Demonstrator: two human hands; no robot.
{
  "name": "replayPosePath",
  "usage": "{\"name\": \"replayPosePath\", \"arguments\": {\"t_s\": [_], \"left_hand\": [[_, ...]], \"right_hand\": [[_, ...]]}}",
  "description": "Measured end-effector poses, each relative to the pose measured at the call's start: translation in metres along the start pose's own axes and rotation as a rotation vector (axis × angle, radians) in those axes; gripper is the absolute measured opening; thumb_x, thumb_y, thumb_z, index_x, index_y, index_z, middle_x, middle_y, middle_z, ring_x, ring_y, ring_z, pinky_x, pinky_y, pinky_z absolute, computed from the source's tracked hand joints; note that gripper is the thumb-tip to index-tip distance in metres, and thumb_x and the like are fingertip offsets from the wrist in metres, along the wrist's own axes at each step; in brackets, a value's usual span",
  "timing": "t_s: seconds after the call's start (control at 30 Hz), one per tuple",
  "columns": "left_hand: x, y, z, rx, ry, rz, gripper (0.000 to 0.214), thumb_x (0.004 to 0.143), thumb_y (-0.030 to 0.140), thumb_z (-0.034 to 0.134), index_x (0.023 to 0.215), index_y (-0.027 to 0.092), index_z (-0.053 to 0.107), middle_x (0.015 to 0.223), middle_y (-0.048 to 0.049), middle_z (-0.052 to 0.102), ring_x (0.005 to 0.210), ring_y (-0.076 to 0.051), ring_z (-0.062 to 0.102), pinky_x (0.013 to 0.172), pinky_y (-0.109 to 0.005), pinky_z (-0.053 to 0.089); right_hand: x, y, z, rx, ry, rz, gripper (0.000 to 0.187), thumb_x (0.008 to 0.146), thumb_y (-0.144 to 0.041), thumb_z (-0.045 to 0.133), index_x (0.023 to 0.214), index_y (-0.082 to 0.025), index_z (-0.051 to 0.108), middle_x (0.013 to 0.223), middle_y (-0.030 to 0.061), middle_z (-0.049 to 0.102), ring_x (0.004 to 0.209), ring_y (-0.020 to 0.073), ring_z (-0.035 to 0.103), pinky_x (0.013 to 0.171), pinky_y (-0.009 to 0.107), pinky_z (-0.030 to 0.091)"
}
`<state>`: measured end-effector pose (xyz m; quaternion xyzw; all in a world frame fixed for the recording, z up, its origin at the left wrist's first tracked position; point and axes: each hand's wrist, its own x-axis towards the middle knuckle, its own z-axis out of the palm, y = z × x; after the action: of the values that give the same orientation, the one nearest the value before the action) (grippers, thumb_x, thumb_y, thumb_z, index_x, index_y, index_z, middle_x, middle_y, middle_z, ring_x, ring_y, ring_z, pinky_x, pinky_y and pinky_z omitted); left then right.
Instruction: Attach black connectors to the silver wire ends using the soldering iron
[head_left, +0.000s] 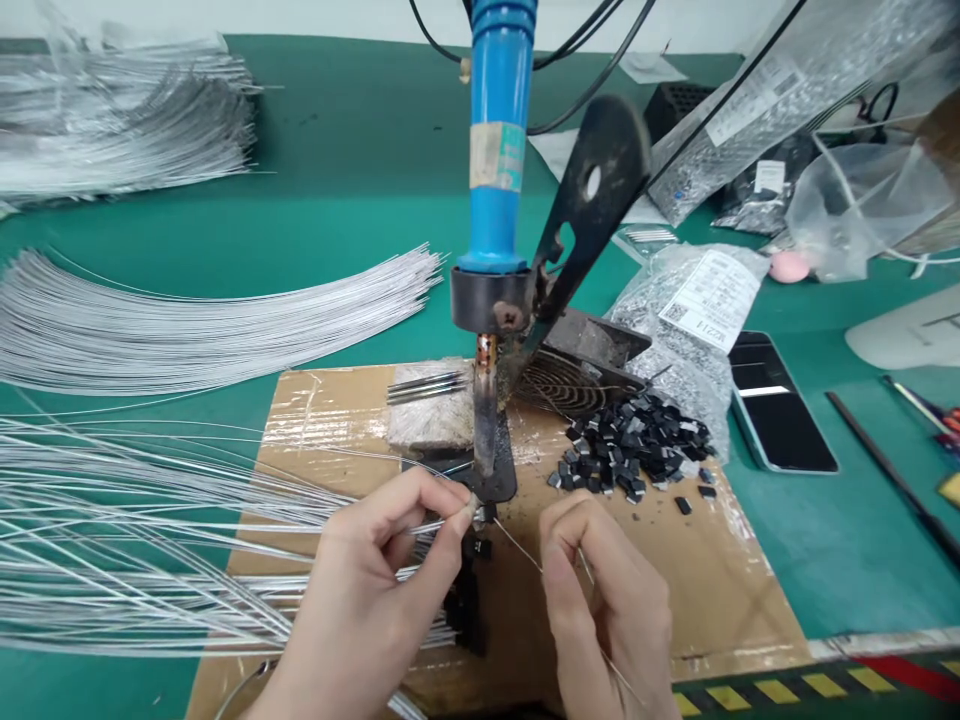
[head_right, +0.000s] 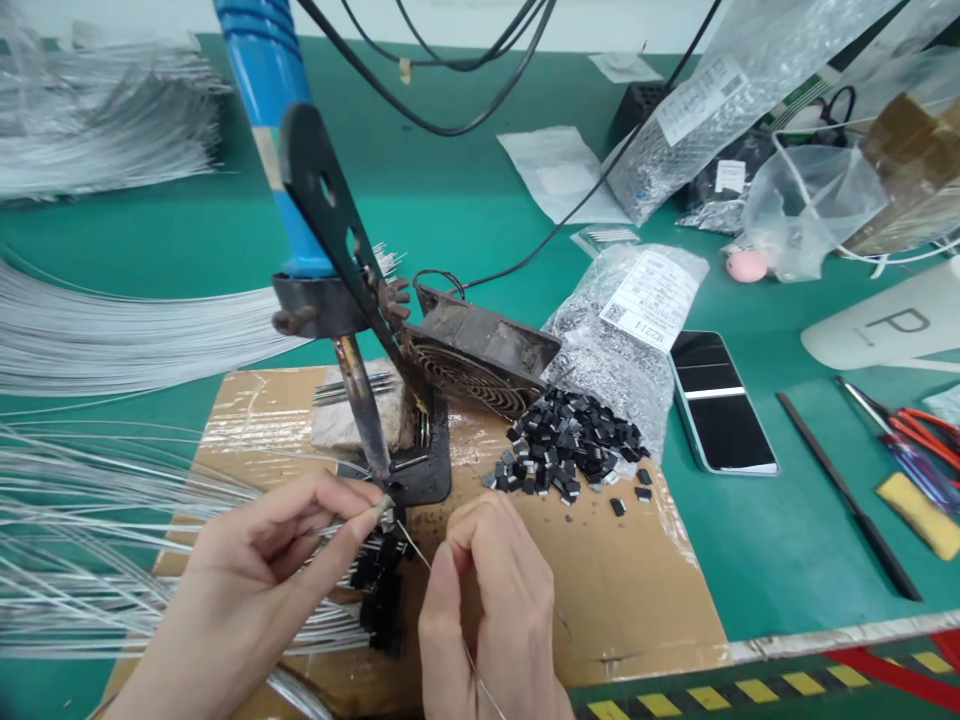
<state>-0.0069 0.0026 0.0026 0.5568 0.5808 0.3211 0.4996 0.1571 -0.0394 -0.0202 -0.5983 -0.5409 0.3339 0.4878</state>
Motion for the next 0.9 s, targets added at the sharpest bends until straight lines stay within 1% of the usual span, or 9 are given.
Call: {"name": "replayPosePath", "arguments": {"t_s": [0.17, 0.23, 0.3, 0.47, 0.57, 0.63, 0.73, 0.8, 0.9], "left_hand": [[0.002, -0.002, -0.002, 0.033, -0.016, -0.02, 0.014, 0.097, 0.021, 0.064, 0.084, 0.022, 0.071, 0.089, -0.0005, 0.077, 0.08, -0.016, 0.074, 0.064, -0.019, 0.053], [0.004, -0.003, -0.002, 0.031, -0.02, -0.029, 0.014, 0.097, 0.022, 0.064, 0.085, 0.022, 0.07, 0.09, -0.001, 0.078, 0.08, -0.016, 0.075, 0.063, -0.019, 0.053], [0.004, -0.003, -0.003, 0.029, -0.019, -0.032, 0.014, 0.097, 0.022, 0.064, 0.084, 0.021, 0.069, 0.09, -0.0011, 0.078, 0.078, -0.016, 0.074, 0.063, -0.019, 0.053], [0.007, 0.003, 0.0, 0.018, 0.004, -0.014, 0.013, 0.094, 0.02, 0.065, 0.082, 0.021, 0.07, 0.085, -0.0005, 0.076, 0.074, -0.015, 0.072, 0.061, -0.019, 0.051], [0.011, 0.008, 0.002, 0.003, 0.037, 0.006, 0.013, 0.092, 0.02, 0.067, 0.079, 0.02, 0.07, 0.079, -0.0004, 0.076, 0.067, -0.014, 0.068, 0.057, -0.019, 0.049], [0.013, 0.01, 0.003, -0.009, 0.045, 0.021, 0.014, 0.09, 0.019, 0.067, 0.077, 0.02, 0.069, 0.076, 0.0002, 0.075, 0.064, -0.013, 0.065, 0.056, -0.018, 0.048], [0.015, 0.012, 0.003, -0.036, 0.054, 0.027, 0.013, 0.089, 0.017, 0.067, 0.077, 0.02, 0.07, 0.076, 0.0007, 0.074, 0.066, -0.012, 0.064, 0.059, -0.017, 0.049], [0.015, 0.012, 0.003, -0.047, 0.067, 0.028, 0.013, 0.089, 0.017, 0.068, 0.076, 0.02, 0.069, 0.075, 0.0009, 0.073, 0.065, -0.012, 0.063, 0.059, -0.017, 0.049], [0.015, 0.015, 0.003, -0.045, 0.083, 0.035, 0.013, 0.088, 0.016, 0.068, 0.075, 0.02, 0.069, 0.074, 0.0015, 0.072, 0.064, -0.011, 0.062, 0.057, -0.016, 0.048]], "right_hand": [[0.004, 0.002, 0.001, 0.008, 0.016, -0.075, 0.02, 0.101, -0.014, 0.055, 0.083, -0.023, 0.056, 0.099, 0.0058, 0.072, 0.095, 0.0192, 0.07, 0.082, 0.032, 0.051], [0.004, 0.002, 0.001, 0.008, 0.017, -0.062, 0.021, 0.099, -0.013, 0.059, 0.081, -0.024, 0.056, 0.11, 0.0069, 0.077, 0.103, 0.0203, 0.074, 0.089, 0.032, 0.054], [0.004, 0.002, 0.001, 0.04, 0.009, -0.016, 0.022, 0.098, -0.015, 0.061, 0.079, -0.024, 0.056, 0.119, 0.0067, 0.079, 0.108, 0.0204, 0.076, 0.092, 0.03, 0.055], [0.005, -0.001, 0.002, 0.089, -0.005, 0.041, 0.025, 0.096, -0.015, 0.064, 0.075, -0.024, 0.055, 0.116, 0.0059, 0.083, 0.093, 0.0186, 0.081, 0.073, 0.026, 0.057], [0.007, -0.003, 0.003, 0.092, 0.015, 0.061, 0.026, 0.095, -0.016, 0.064, 0.073, -0.025, 0.054, 0.115, 0.0053, 0.084, 0.095, 0.0199, 0.082, 0.067, 0.025, 0.056], [0.008, -0.005, 0.005, 0.104, 0.033, 0.079, 0.026, 0.096, -0.017, 0.064, 0.072, -0.024, 0.054, 0.114, 0.0027, 0.084, 0.097, 0.0188, 0.082, 0.067, 0.024, 0.055], [0.011, -0.007, 0.006, 0.129, 0.044, 0.101, 0.027, 0.096, -0.018, 0.064, 0.071, -0.024, 0.053, 0.113, 0.0005, 0.084, 0.09, 0.0158, 0.082, 0.071, 0.023, 0.056], [0.012, -0.008, 0.006, 0.127, 0.048, 0.107, 0.028, 0.095, -0.018, 0.064, 0.07, -0.024, 0.054, 0.113, 0.002, 0.085, 0.086, 0.0158, 0.082, 0.07, 0.024, 0.056], [0.013, -0.008, 0.006, 0.116, 0.056, 0.109, 0.028, 0.095, -0.019, 0.065, 0.07, -0.025, 0.055, 0.113, 0.006, 0.085, 0.091, 0.0202, 0.082, 0.069, 0.026, 0.057]]}}
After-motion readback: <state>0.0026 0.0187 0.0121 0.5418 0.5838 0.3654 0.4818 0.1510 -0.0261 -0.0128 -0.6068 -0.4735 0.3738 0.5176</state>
